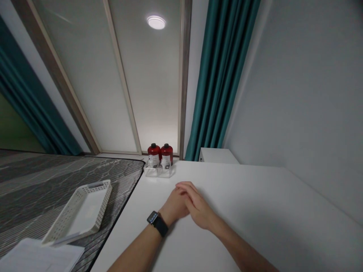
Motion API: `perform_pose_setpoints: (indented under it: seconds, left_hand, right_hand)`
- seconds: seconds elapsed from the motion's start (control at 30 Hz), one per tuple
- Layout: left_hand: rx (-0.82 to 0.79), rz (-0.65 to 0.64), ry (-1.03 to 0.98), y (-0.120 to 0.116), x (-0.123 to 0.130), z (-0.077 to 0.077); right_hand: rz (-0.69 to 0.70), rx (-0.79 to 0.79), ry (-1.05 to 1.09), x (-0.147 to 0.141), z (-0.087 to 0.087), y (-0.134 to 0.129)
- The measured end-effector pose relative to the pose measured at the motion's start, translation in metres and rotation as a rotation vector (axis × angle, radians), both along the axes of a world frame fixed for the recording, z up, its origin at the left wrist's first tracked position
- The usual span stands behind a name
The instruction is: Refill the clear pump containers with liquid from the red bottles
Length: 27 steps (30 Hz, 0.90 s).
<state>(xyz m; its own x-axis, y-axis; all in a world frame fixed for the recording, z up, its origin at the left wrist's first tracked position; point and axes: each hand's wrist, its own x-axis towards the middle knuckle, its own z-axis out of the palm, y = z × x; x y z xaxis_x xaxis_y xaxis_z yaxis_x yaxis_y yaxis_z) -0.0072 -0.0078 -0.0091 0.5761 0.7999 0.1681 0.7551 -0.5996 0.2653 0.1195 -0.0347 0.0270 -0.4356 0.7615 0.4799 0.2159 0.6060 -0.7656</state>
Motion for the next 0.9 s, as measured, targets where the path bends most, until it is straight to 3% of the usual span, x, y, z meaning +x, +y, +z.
perform_pose_setpoints:
  seconds: [0.2, 0.33, 0.9]
  left_hand:
    - [0.064, -0.023, 0.006, 0.006, -0.008, 0.012]
    - [0.057, -0.022, -0.050, 0.009, -0.012, 0.008]
    - [-0.004, -0.055, -0.057, 0.009, -0.014, 0.014]
  right_hand:
    - [-0.287, -0.064, -0.006, 0.046, -0.036, 0.028]
    - [-0.340, -0.087, -0.087, 0.063, -0.055, 0.034]
    - [-0.352, -0.015, -0.224, 0.068, -0.065, 0.035]
